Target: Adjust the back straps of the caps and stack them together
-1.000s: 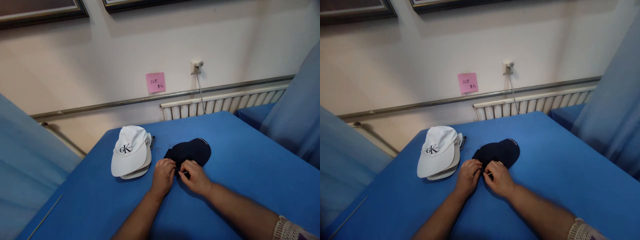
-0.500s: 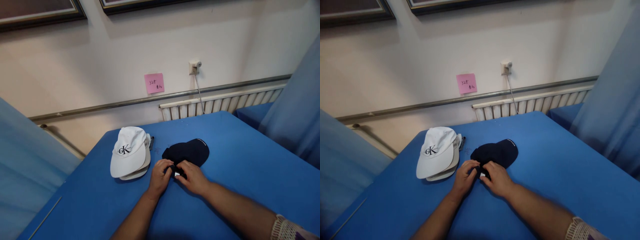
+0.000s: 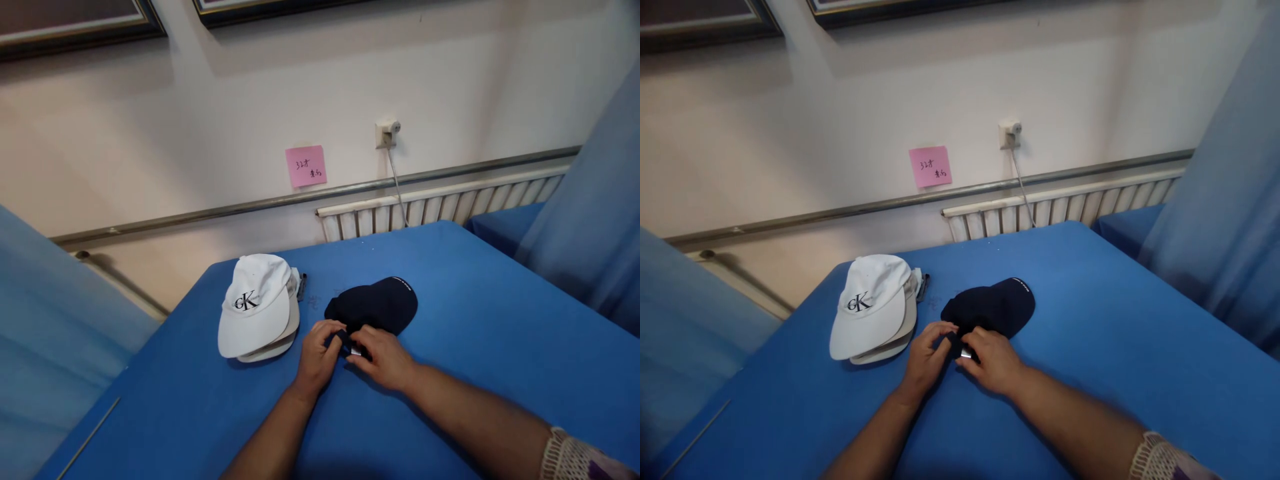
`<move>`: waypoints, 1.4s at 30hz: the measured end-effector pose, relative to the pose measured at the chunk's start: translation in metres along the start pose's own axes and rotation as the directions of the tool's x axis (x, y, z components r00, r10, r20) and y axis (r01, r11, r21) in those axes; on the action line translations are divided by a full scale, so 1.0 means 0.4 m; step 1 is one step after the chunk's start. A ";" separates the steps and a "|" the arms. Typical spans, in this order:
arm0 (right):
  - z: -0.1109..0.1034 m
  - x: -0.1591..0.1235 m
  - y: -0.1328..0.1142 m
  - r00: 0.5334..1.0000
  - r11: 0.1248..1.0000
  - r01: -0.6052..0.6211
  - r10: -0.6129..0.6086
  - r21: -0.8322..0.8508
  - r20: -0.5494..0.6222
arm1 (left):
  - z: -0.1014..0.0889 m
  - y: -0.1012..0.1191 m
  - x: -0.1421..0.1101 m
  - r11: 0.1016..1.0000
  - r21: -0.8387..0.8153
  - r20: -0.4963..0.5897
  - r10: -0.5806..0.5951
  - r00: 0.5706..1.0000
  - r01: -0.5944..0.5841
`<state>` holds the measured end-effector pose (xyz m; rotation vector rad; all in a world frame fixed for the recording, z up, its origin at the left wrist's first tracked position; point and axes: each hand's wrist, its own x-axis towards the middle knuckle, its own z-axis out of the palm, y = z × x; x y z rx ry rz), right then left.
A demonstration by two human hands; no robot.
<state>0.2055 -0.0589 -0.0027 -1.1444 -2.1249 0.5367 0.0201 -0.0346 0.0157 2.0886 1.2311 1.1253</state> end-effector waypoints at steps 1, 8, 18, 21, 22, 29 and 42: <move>0.002 -0.001 0.002 1.000 1.000 0.014 -0.014 -0.001 0.003 | 0.001 0.002 0.000 1.000 -0.011 0.012 0.006 1.000 -0.005; 0.005 0.007 -0.012 0.992 0.997 -0.037 0.044 0.061 -0.115 | 0.012 -0.007 -0.003 0.957 -0.192 -0.116 -0.240 0.964 0.216; -0.039 -0.012 0.005 0.961 0.984 0.007 0.043 0.178 -0.274 | -0.031 -0.040 0.026 0.882 -0.277 -0.192 -0.440 0.877 0.381; -0.066 -0.010 0.025 0.938 0.978 0.062 0.011 0.197 -0.347 | -0.026 0.004 0.013 0.946 -0.137 -0.011 -0.298 0.954 0.294; -0.078 -0.006 0.040 0.909 0.980 0.057 0.027 0.189 -0.416 | -0.026 0.021 0.009 0.962 -0.094 0.029 -0.255 0.966 0.257; -0.145 0.033 0.259 0.589 0.817 -0.433 0.576 0.380 -0.567 | -0.037 0.060 0.001 0.884 -0.185 0.403 -0.330 0.854 0.429; -0.197 0.013 0.220 0.701 -0.233 -0.368 0.566 0.900 0.433 | -0.014 -0.015 0.012 0.807 -0.216 0.179 -0.521 0.835 0.550</move>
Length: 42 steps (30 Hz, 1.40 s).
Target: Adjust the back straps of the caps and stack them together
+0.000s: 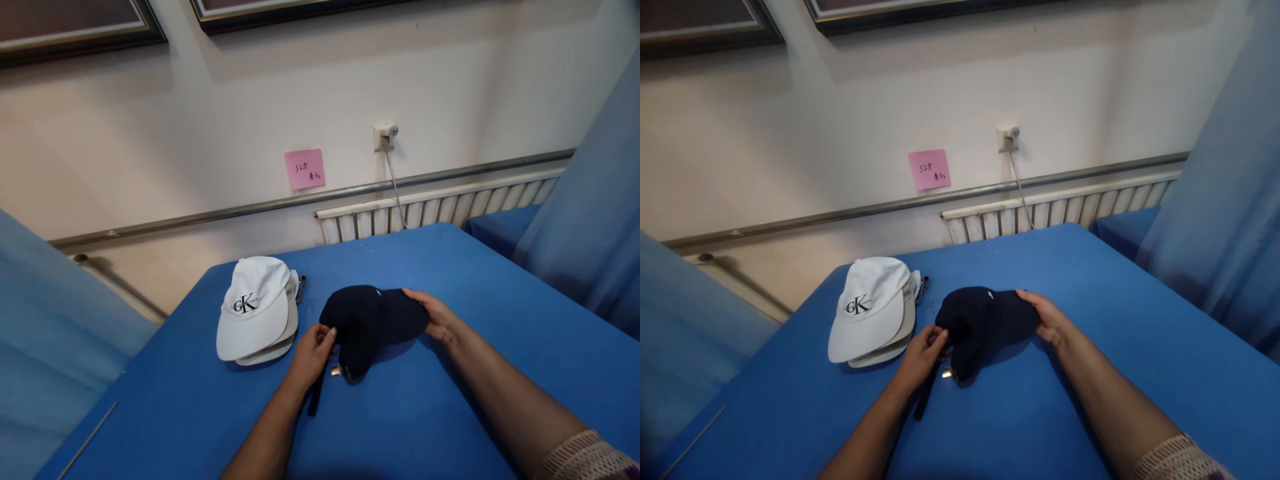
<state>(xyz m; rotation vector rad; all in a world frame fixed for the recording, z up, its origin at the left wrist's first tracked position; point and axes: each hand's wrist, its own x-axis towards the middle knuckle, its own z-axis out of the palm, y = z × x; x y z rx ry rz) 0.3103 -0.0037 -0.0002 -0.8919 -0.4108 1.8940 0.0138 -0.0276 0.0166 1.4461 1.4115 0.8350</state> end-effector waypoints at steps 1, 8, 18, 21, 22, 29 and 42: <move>0.001 -0.003 -0.003 1.000 0.998 0.021 -0.021 0.051 -0.002 | 0.002 0.004 0.000 0.998 -0.061 0.012 -0.033 0.999 0.034; 0.024 -0.005 0.027 0.994 0.981 0.106 -0.100 0.163 -0.040 | 0.015 0.022 -0.020 0.879 -0.417 0.240 -0.136 0.961 0.229; 0.051 -0.002 0.072 0.990 0.973 0.112 -0.128 0.200 0.065 | 0.041 0.019 -0.036 0.547 -0.756 0.387 -0.069 0.919 0.359; 0.049 0.012 0.084 0.992 0.974 0.118 -0.125 0.194 0.026 | 0.012 0.012 -0.017 0.453 -0.849 0.273 -0.064 0.960 0.272; 0.045 0.017 0.086 0.989 0.967 0.149 -0.148 0.205 -0.019 | -0.001 0.008 -0.010 0.440 -0.869 0.230 -0.051 0.972 0.229; 0.034 0.030 0.081 0.947 0.902 0.297 -0.236 0.314 -0.216 | -0.038 -0.011 0.013 0.449 -0.888 0.143 0.064 0.988 0.099; 0.175 -0.047 0.269 0.991 0.951 0.128 -0.113 0.280 -0.071 | 0.149 0.007 -0.037 0.579 -0.803 0.147 -0.034 0.989 0.139</move>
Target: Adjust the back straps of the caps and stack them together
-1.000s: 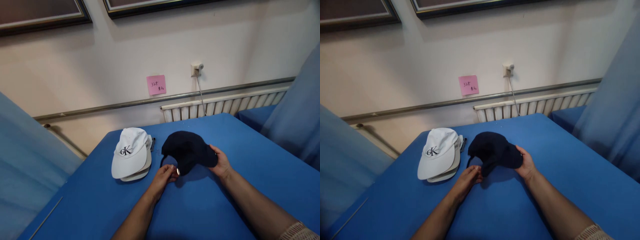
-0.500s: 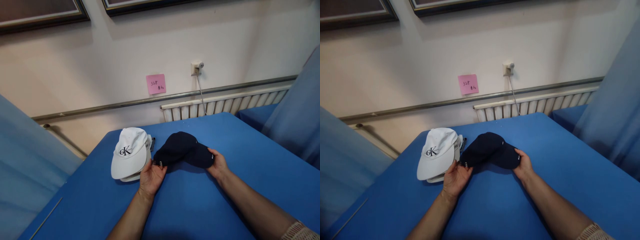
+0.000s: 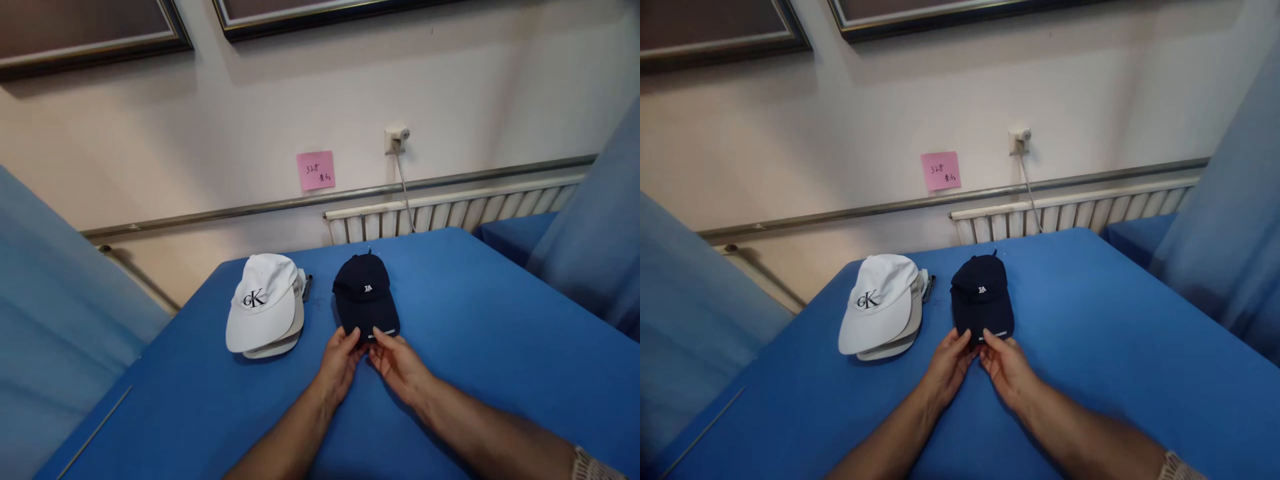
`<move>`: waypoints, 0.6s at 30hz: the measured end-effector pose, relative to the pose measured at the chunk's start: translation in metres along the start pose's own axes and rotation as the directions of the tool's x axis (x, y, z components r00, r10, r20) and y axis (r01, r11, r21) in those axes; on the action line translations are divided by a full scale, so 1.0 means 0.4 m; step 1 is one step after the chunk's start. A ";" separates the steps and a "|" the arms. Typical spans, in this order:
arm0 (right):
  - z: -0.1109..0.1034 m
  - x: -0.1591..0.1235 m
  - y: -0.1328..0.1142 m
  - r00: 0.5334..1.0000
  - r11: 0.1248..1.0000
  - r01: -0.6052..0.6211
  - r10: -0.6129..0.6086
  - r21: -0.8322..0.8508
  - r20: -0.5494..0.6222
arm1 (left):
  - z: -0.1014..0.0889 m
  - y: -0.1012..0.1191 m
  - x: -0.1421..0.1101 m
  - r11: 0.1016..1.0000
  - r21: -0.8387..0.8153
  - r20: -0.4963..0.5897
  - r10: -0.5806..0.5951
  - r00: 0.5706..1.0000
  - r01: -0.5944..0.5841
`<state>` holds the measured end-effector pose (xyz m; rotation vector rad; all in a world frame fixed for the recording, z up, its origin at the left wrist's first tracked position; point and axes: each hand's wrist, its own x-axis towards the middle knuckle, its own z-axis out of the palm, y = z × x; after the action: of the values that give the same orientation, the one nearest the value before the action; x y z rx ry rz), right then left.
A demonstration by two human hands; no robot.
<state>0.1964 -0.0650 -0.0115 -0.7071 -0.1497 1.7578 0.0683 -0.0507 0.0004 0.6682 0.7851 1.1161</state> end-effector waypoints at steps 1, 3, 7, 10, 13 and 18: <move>0.003 -0.010 0.010 1.000 0.998 -0.011 0.012 -0.054 0.025 | 0.003 0.001 0.001 1.000 0.004 -0.030 0.022 0.999 -0.022; 0.009 -0.025 0.016 0.996 0.985 -0.013 0.028 -0.175 0.088 | 0.008 0.023 0.002 0.998 0.019 -0.052 0.060 0.997 -0.059; 0.008 -0.029 -0.004 0.986 0.944 0.013 0.042 -0.329 0.162 | 0.022 0.165 -0.005 0.973 0.083 -0.080 0.222 0.972 -0.216; -0.003 -0.017 -0.017 0.977 0.927 0.013 0.068 -0.375 0.201 | 0.021 0.324 -0.017 0.913 0.080 -0.130 0.407 0.904 -0.400; -0.011 -0.009 -0.019 0.969 0.906 0.015 0.091 -0.423 0.230 | -0.020 0.456 -0.029 0.842 0.066 -0.252 0.533 0.807 -0.535; -0.013 -0.008 -0.017 0.961 0.886 0.020 0.111 -0.464 0.254 | -0.168 0.514 -0.052 0.955 0.095 -0.490 0.291 0.822 -0.282</move>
<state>0.2052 -0.0672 -0.0113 -0.8051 -0.7719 1.8787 -0.0983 -0.0025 0.1312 0.5232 1.1643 1.5974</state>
